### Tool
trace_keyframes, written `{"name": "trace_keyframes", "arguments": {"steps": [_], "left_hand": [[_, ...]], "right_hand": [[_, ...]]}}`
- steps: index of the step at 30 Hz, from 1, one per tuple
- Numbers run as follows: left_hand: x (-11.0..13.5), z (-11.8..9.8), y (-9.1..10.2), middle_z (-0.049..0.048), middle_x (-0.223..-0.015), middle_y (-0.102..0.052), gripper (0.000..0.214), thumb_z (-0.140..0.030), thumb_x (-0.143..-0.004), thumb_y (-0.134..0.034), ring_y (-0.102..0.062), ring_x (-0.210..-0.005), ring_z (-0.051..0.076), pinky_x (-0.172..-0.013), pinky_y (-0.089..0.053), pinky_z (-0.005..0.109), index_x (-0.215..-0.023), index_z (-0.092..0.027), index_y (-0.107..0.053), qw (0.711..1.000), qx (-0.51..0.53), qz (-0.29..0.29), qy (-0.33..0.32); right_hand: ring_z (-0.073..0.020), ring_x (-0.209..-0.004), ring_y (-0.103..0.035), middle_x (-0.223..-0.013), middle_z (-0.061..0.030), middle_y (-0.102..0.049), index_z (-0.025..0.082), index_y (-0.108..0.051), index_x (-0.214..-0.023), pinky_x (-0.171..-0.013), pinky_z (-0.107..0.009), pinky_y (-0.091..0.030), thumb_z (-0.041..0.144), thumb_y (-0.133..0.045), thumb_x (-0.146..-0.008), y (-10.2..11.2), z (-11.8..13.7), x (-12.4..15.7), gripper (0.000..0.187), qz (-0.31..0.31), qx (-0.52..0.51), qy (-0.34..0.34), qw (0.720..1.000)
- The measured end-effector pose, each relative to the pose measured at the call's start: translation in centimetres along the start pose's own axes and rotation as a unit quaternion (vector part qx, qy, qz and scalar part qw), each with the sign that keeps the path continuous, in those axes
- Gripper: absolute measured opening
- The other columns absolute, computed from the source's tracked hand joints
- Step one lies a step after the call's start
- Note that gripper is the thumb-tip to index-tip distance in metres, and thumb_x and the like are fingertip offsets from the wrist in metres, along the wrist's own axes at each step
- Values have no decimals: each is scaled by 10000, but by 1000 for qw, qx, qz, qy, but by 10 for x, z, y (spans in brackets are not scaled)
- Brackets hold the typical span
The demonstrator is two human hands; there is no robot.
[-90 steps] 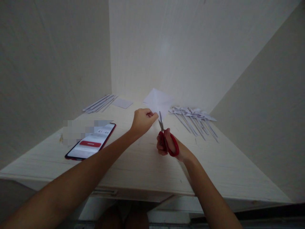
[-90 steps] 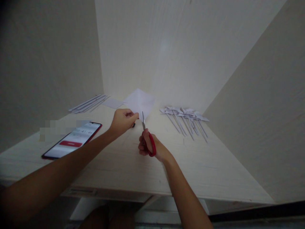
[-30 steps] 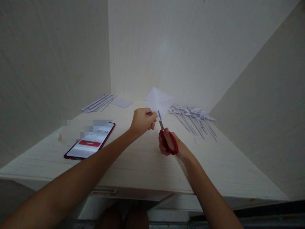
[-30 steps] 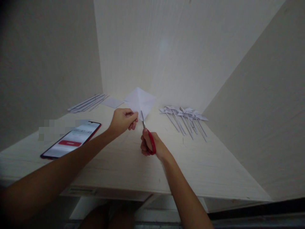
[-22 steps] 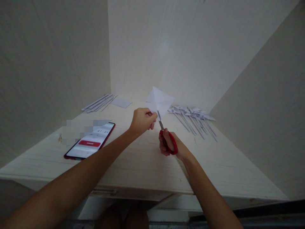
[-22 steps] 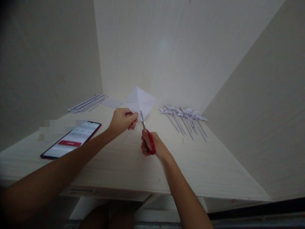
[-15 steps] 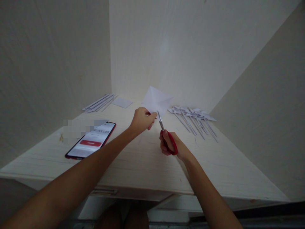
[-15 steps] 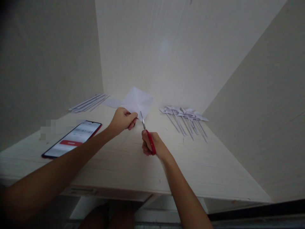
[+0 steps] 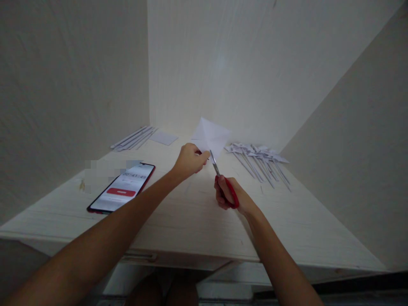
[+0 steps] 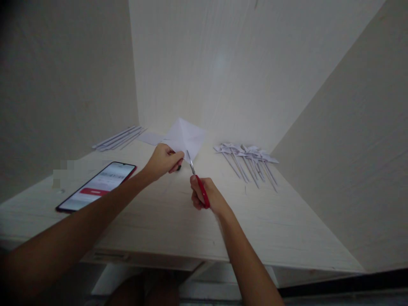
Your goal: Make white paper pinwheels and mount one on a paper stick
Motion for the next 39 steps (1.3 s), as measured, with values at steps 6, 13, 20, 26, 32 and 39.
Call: {"name": "trace_keyframes", "arguments": {"steps": [6,13,20,26,32,39], "left_hand": [[0,-4,2,-40,-301,-405,250,-168,-671,-475,-378,-294,63,-349,-286,175,-423,-141,-463,999,-20,-5,-27],[2,-9,5,-35,-321,-418,247,-169,-661,-475,-396,-342,68,-374,-287,175,-416,-139,-475,999,-31,-11,-42],[3,-10,5,-27,-334,-434,252,-160,-667,-478,-419,-368,76,-383,-297,175,-416,-135,-489,998,-36,-15,-40],[2,-6,6,-33,-321,-429,253,-162,-670,-495,-396,-328,65,-366,-286,176,-419,-134,-485,999,-28,-21,-25],[1,2,3,-40,-289,-397,323,-229,-728,-498,-357,-250,61,-331,-279,190,-420,-146,-448,1000,18,-7,10],[1,1,-4,-39,-311,-427,319,-189,-773,-472,-369,-232,48,-309,-275,176,-459,-144,-438,998,59,25,-11]], "right_hand": [[-66,-260,-371,-362,49,-393,189,-363,-580,-268,-175,-177,665,-325,-786,0,5,2,520,-4,21,13,1000],[-64,-264,-366,-362,48,-398,185,-378,-575,-277,-179,-191,668,-340,-778,2,3,3,525,-8,30,12,999],[-62,-252,-347,-333,43,-408,185,-375,-553,-281,-182,-210,643,-334,-798,2,8,5,521,-7,53,21,998],[-65,-259,-382,-334,57,-391,191,-352,-541,-271,-167,-213,625,-435,-758,3,14,6,492,-36,54,-9,998],[-64,-258,-381,-329,60,-388,194,-358,-546,-263,-164,-217,593,-493,-728,6,12,4,459,-55,62,-35,996],[-66,-266,-387,-362,46,-412,186,-374,-573,-271,-172,-210,693,-346,-751,3,14,7,538,-19,57,7,998]]}}
Point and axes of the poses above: each hand's wrist, its own x-axis away from the middle knuckle, its own y-axis out of the back of the hand, z = x × y, the point moved 8 cm from there along -x, towards the middle knuckle
